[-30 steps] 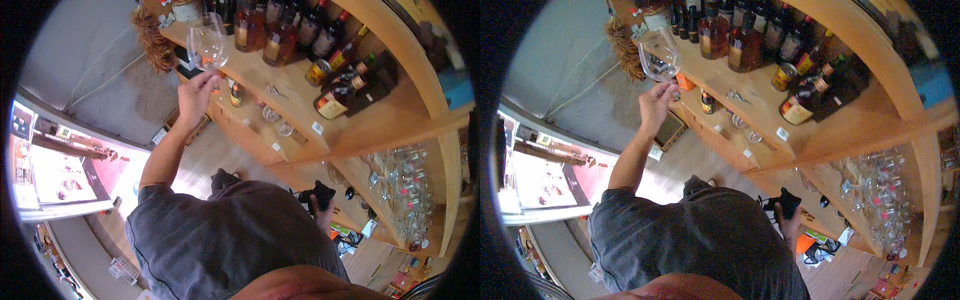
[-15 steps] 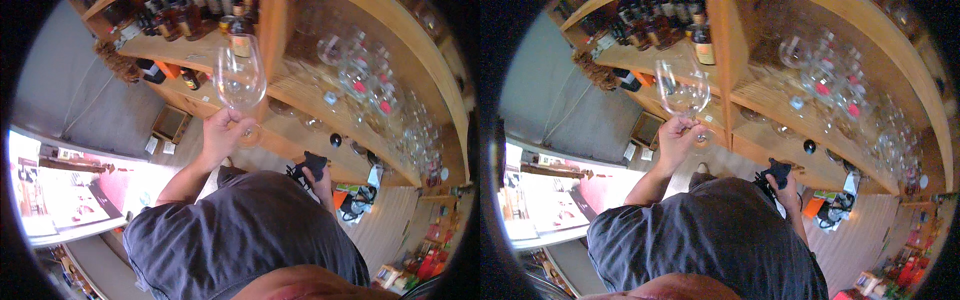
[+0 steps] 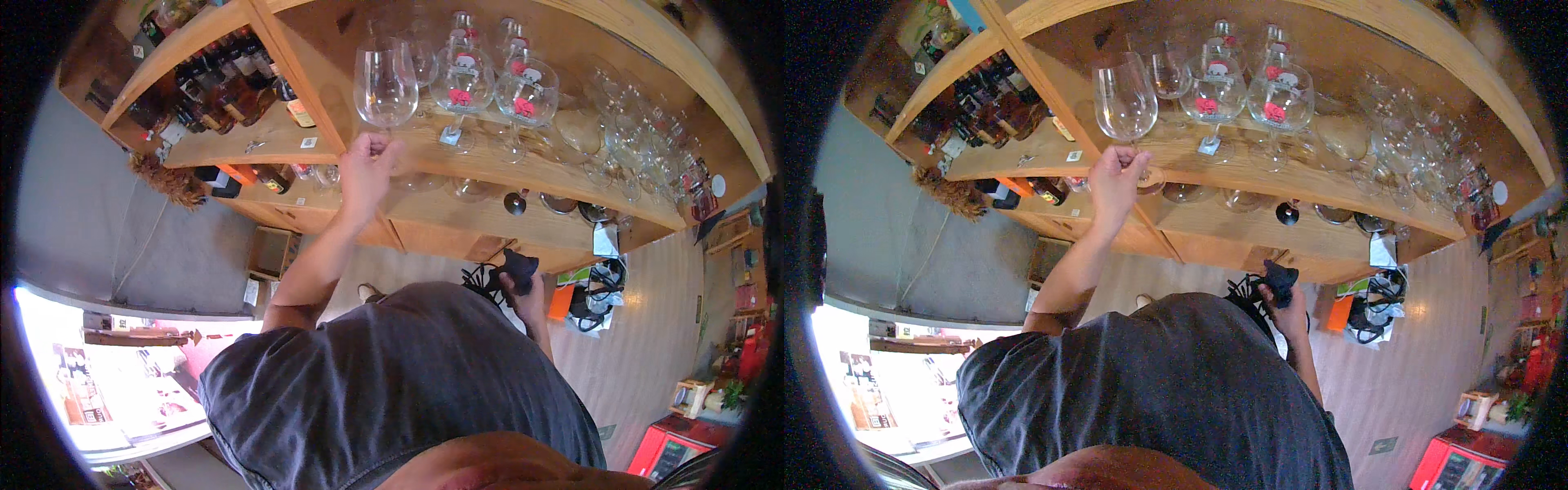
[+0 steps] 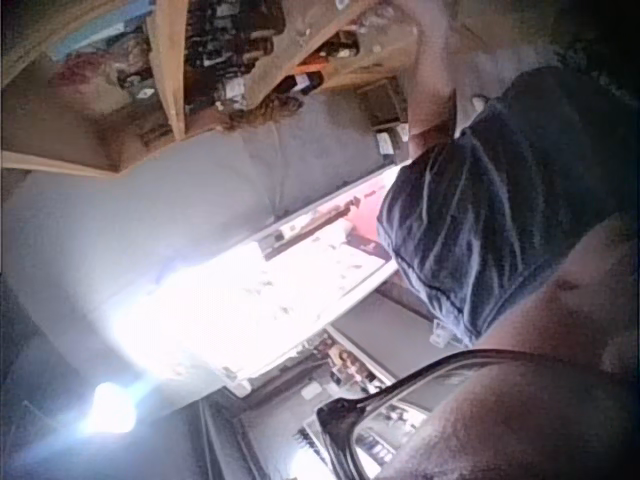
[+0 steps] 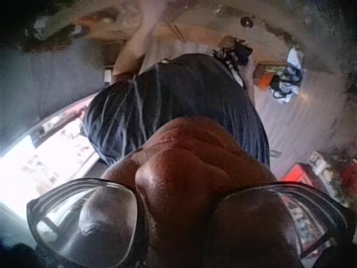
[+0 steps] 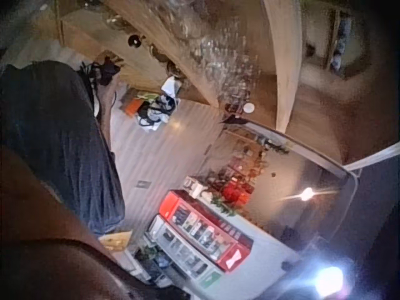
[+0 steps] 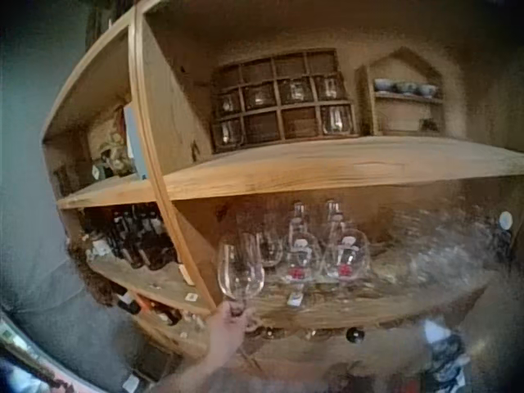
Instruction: The person wipes wine glasses and goblets with a cloth by hand and places them back onto wooden shelves.
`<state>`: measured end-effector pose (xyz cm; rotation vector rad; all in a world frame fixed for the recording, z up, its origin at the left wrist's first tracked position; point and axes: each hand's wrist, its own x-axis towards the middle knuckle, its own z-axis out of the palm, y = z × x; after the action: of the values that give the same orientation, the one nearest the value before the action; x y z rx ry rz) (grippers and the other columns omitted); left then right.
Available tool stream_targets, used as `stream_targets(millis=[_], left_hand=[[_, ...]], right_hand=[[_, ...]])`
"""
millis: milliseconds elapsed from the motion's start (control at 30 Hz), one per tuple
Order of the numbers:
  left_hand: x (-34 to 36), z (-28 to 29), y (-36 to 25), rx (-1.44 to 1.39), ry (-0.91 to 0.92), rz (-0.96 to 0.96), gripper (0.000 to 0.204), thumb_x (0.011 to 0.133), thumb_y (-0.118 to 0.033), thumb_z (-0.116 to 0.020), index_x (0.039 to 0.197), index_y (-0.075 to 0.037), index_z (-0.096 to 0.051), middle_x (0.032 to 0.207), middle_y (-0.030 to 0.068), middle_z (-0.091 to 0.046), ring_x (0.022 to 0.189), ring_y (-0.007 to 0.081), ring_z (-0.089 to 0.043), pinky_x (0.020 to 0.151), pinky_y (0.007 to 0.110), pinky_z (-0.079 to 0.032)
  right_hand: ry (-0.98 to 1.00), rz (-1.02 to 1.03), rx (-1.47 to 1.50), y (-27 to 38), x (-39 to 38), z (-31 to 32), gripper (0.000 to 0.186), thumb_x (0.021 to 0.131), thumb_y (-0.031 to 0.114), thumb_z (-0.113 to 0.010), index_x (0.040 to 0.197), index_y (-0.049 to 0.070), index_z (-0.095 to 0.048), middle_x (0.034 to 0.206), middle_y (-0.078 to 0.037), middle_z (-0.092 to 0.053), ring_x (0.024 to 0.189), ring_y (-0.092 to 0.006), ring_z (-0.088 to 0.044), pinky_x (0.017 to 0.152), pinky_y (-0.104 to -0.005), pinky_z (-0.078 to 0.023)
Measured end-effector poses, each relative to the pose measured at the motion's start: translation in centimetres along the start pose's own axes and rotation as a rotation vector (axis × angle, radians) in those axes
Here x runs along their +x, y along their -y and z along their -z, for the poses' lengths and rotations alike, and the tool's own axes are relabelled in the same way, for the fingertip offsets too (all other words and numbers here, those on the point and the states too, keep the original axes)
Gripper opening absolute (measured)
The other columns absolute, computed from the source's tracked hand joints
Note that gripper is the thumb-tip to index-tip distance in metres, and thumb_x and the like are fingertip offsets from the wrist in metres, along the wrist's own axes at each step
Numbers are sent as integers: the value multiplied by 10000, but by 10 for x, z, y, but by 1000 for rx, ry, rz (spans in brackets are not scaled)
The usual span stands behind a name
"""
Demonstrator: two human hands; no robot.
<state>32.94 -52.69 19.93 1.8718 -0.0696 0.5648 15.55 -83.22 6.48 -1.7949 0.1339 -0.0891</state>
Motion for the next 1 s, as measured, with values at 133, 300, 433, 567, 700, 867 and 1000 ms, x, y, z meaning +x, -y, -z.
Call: stream_targets(millis=[133, 300, 433, 567, 700, 867, 1000], left_hand=[[21, -10, 5, 8, -25, 2, 205, 865, -137, -730, 845, 18, -598, 778, 59, -657, 676, 81, -598, 610, 234, -499], [49, -16, 22, 26, -110, -24, 272, 846, -223, -740, 870, 33, -653, 767, 89, -690, 666, 126, -634, 621, 286, -510], [68, -20, 43, 149, -183, -94, 288, 845, -252, -740, 880, 22, -659, 784, 104, -696, 685, 165, -651, 654, 306, -514], [83, -33, 59, 101, -219, -73, 293, 846, -271, -739, 890, 8, -662, 804, 108, -699, 710, 187, -659, 667, 315, -509], [99, -41, 71, 212, -219, -63, 280, 853, -238, -740, 905, 19, -642, 803, 78, -685, 703, 140, -619, 666, 291, -503], [117, -47, 100, 82, -227, -58, 275, 855, -238, -732, 916, 11, -635, 801, 87, -673, 730, 162, -621, 686, 310, -498], [119, -54, 103, 130, -219, -26, 247, 861, -220, -724, 900, 2, -626, 797, 86, -667, 726, 154, -613, 680, 311, -492]], right_hand=[[-54, 104, 7, -22, 0, 4, 374, 851, 156, -733, 1185, 51, -604, 962, -67, -663, 844, -169, -601, 777, -315, -483], [-41, 12, 30, -9, -6, 3, 377, 850, 84, -716, 1199, 36, -581, 1006, -44, -644, 893, -141, -595, 796, -291, -487], [-40, -26, 100, -14, -10, 0, 387, 859, 77, -708, 1209, 44, -548, 959, -53, -658, 846, -125, -614, 781, -273, -494], [-23, -60, 116, -16, -9, -2, 379, 863, 40, -689, 1216, 39, -551, 963, -48, -656, 861, -124, -614, 785, -269, -493], [-66, 8, 86, -14, -9, -10, 380, 862, 32, -684, 1222, 42, -561, 967, -50, -655, 861, -133, -612, 780, -271, -489], [-66, 37, 33, -14, -5, -13, 358, 853, 45, -700, 1195, 41, -593, 957, -52, -649, 843, -141, -599, 769, -279, -482], [-85, -2, 65, -12, -7, -14, 352, 843, 62, -719, 1175, 38, -604, 956, -48, -649, 847, -139, -593, 769, -283, -479]])
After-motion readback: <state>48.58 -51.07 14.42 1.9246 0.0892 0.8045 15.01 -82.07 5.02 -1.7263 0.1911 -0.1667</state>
